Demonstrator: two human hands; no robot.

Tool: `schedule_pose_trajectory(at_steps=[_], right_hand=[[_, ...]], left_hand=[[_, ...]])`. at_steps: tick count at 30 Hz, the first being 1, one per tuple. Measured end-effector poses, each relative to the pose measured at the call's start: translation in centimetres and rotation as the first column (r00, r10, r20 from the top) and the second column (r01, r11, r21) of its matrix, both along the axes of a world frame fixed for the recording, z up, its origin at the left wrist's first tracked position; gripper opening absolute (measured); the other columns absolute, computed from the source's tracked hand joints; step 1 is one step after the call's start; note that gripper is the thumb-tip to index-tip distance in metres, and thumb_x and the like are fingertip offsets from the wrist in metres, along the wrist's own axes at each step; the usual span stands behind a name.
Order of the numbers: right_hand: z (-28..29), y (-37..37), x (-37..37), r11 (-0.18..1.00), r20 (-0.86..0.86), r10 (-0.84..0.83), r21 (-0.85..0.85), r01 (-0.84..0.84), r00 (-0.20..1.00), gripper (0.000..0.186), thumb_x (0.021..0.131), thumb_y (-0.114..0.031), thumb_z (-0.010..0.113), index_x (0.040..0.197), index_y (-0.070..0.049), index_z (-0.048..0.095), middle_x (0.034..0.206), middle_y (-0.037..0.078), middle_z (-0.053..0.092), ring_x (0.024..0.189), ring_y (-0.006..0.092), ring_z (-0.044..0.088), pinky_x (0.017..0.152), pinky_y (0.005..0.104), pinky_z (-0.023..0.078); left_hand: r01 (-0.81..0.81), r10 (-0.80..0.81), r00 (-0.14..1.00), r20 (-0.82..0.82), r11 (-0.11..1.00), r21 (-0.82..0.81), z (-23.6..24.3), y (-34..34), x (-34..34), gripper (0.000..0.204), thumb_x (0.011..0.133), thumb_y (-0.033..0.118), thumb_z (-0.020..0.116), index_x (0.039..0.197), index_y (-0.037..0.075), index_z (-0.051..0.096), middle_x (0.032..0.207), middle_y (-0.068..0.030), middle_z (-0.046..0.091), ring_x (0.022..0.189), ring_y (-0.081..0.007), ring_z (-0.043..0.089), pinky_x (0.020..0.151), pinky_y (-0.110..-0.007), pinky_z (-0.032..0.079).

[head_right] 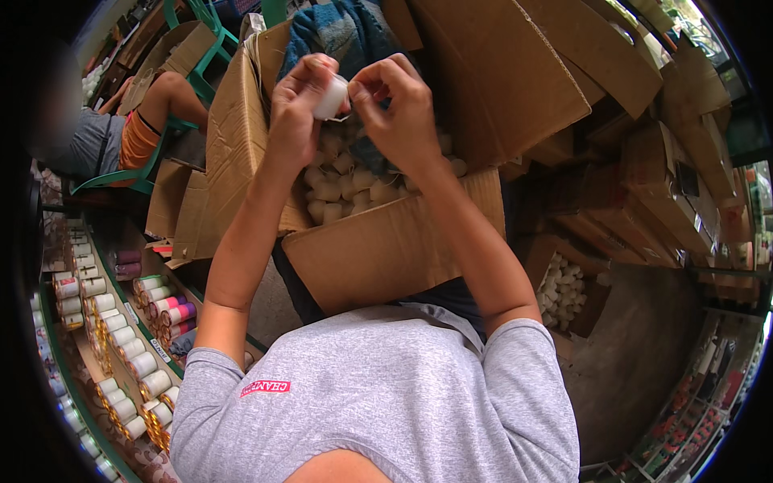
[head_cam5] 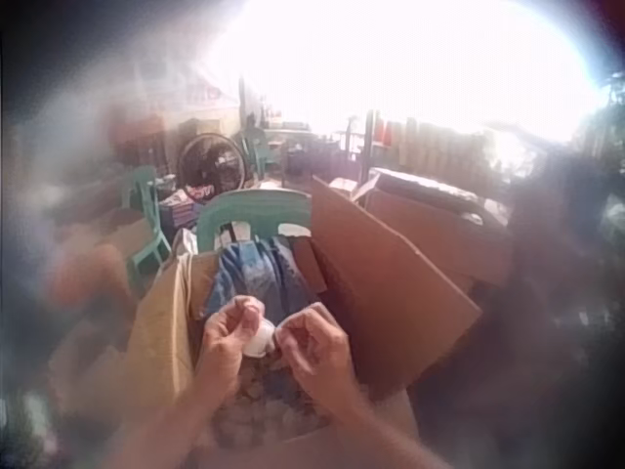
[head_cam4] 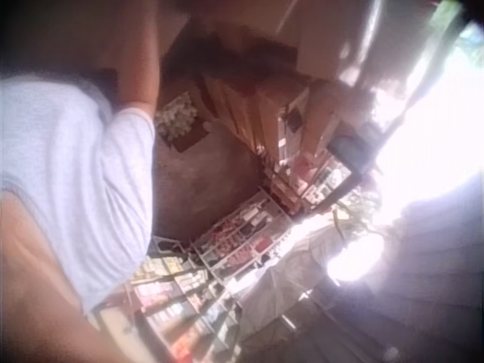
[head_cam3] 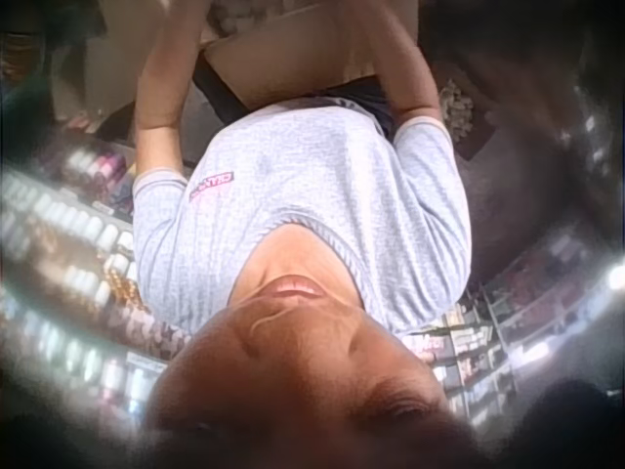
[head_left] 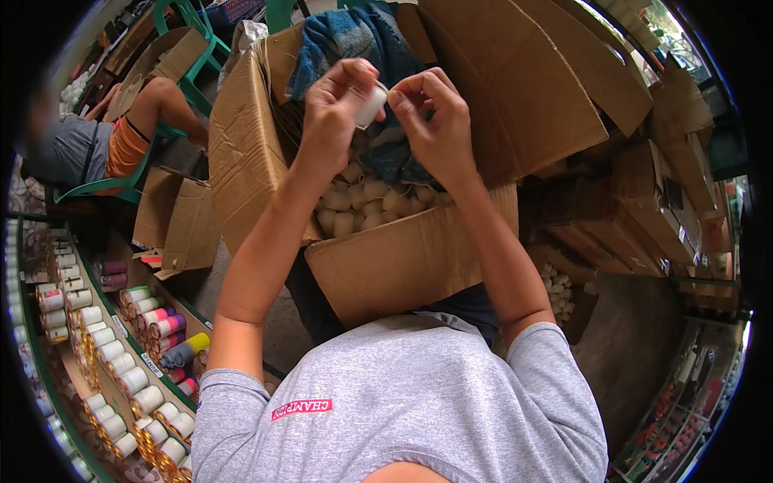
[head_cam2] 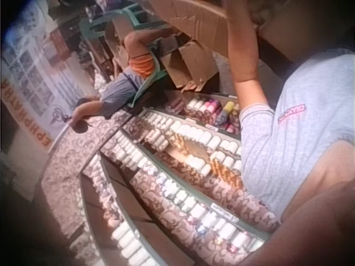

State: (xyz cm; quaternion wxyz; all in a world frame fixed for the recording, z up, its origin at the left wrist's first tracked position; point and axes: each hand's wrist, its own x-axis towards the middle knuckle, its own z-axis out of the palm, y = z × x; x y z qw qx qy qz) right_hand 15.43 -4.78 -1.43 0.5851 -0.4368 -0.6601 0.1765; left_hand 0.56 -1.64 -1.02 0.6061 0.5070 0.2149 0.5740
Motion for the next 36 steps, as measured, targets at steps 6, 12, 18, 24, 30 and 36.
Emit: schedule_pose_trajectory(at_steps=[6, 12, 18, 24, 30, 36], right_hand=[[0.4, 0.3, -0.8, 0.983, 0.069, 0.119, -0.147, -0.108, 0.991, 0.018, 0.081, -0.01, 0.075, 0.089, 0.003, 0.066, 0.083, 0.008, 0.059, 0.065, 0.0153, 0.055, 0.061, 0.0301, 0.047], [1.0, 2.3, -0.3, 0.994, 0.211, 0.091, 0.04, -0.102, 0.973, 0.012, 0.081, -0.006, 0.072, 0.082, 0.003, 0.065, 0.079, 0.015, 0.064, 0.064, 0.0224, 0.064, 0.059, 0.0325, 0.048], [0.2, 2.9, 2.7, 0.821, 0.117, 0.363, -0.508, -0.259, 0.924, 0.014, 0.086, -0.011, 0.071, 0.083, 0.002, 0.066, 0.074, 0.009, 0.063, 0.066, 0.0111, 0.061, 0.059, 0.0286, 0.05], [-7.2, 6.2, 6.8, 0.717, 0.761, 0.635, -0.645, 0.264, 0.134, 0.018, 0.073, -0.006, 0.064, 0.089, 0.001, 0.07, 0.096, 0.017, 0.071, 0.085, 0.0278, 0.069, 0.073, 0.039, 0.055], [-10.7, 5.3, 5.5, 0.632, 0.635, 0.76, -0.772, 0.07, 0.138, 0.029, 0.072, -0.016, 0.072, 0.097, -0.004, 0.07, 0.109, 0.02, 0.067, 0.107, 0.0329, 0.063, 0.089, 0.0415, 0.051], [-4.2, 3.5, 4.1, 0.733, 0.755, 0.634, -0.655, 0.185, 0.164, 0.034, 0.067, -0.018, 0.077, 0.097, -0.004, 0.07, 0.102, 0.016, 0.069, 0.098, 0.0311, 0.066, 0.081, 0.0405, 0.054]], left_hand=[[-0.033, 0.035, 0.989, 0.146, 0.999, -0.017, 0.6, 0.9, 1.1, 0.044, 0.099, 0.035, 0.053, 0.124, 0.0, 0.046, 0.12, -0.0096, 0.055, 0.122, -0.0269, 0.053, 0.099, -0.039, 0.047], [0.116, -0.116, 0.982, 0.146, 0.993, 0.006, 0.5, 0.7, 0.3, 0.048, 0.099, 0.038, 0.051, 0.127, 0.0, 0.047, 0.122, -0.0186, 0.059, 0.114, -0.0248, 0.059, 0.099, -0.036, 0.047], [0.185, -0.178, 0.951, 0.251, 0.983, -0.004, 0.3, 1.4, -1.7, 0.039, 0.1, 0.035, 0.051, 0.123, 0.004, 0.051, 0.108, -0.0163, 0.066, 0.079, -0.0137, 0.059, 0.074, -0.027, 0.05], [0.103, -0.103, 0.988, -0.116, 0.995, -0.006, 0.4, 0.8, -1.6, 0.048, 0.097, 0.044, 0.054, 0.124, 0.004, 0.056, 0.095, -0.0051, 0.061, 0.071, -0.0049, 0.047, 0.062, -0.019, 0.039], [0.004, 0.059, 0.95, -0.305, 0.979, 0.202, 0.4, 0.2, -1.3, 0.044, 0.096, 0.041, 0.058, 0.122, 0.006, 0.057, 0.097, -0.0023, 0.061, 0.083, -0.0063, 0.057, 0.074, -0.02, 0.046], [-0.082, 0.2, 0.903, -0.38, 0.949, 0.305, 0.4, 0.6, -1.4, 0.036, 0.098, 0.027, 0.059, 0.125, 0.004, 0.056, 0.098, -0.0032, 0.062, 0.082, -0.0084, 0.058, 0.076, -0.024, 0.049]])
